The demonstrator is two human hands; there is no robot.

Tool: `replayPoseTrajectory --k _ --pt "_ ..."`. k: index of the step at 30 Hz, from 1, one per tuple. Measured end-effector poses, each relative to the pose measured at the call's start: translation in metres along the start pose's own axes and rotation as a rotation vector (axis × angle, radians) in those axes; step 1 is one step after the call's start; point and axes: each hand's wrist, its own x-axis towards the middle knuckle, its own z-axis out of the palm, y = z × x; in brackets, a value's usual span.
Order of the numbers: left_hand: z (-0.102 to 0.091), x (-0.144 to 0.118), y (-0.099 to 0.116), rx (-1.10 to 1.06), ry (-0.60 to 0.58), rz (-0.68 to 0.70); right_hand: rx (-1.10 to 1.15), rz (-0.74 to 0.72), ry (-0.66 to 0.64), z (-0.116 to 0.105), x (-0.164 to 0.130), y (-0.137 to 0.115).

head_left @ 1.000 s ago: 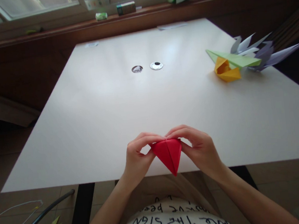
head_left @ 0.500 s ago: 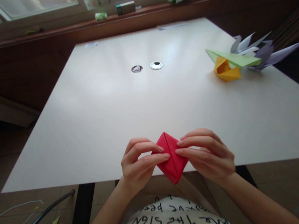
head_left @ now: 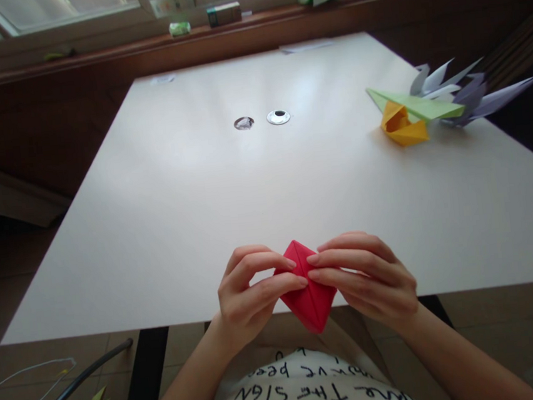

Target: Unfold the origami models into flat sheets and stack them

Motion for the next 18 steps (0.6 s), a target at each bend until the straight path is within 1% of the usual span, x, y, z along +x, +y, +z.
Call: replayPoseTrajectory --k 2,3,4,6,8,9,10,12,14,16,18 --pt "0.001 0.003 0.000 -0.066 0.012 -0.073 0.085 0.050 -0.001 0.001 0.001 0.001" --pt "0.002 0.005 0.000 -0.126 0.008 -0.146 0.148 0.096 -0.006 0.002 0.002 0.001" --pt "0.002 0.006 -0.001 -0.204 -0.008 -0.253 0.222 0.162 -0.014 0.003 0.003 0.001" --pt "0.003 0.009 -0.002 -0.409 -0.076 -0.550 0.369 0.380 -0.043 0.006 0.003 0.001" --pt "0.005 0.010 -0.005 -0.622 -0.134 -0.861 0.522 0.665 -0.080 0.009 0.002 0.002" --pt "0.006 0.010 -0.006 -0.709 -0.147 -0.982 0.616 0.807 -0.102 0.010 0.001 0.003" --pt "0.008 0.009 -0.008 -0.779 -0.150 -1.068 0.721 0.934 -0.124 0.011 0.000 0.005" --pt "0.011 0.006 -0.011 -0.881 -0.142 -1.161 0.943 1.129 -0.141 0.014 0.000 0.008" --pt "0.014 0.003 -0.012 -0.970 -0.135 -1.203 1.104 1.259 -0.121 0.016 0.000 0.010" --pt "0.016 0.002 -0.012 -1.047 -0.117 -1.215 1.183 1.332 -0.097 0.017 0.002 0.011" --pt "0.015 0.003 -0.011 -1.089 -0.107 -1.200 1.231 1.371 -0.093 0.017 0.003 0.011"
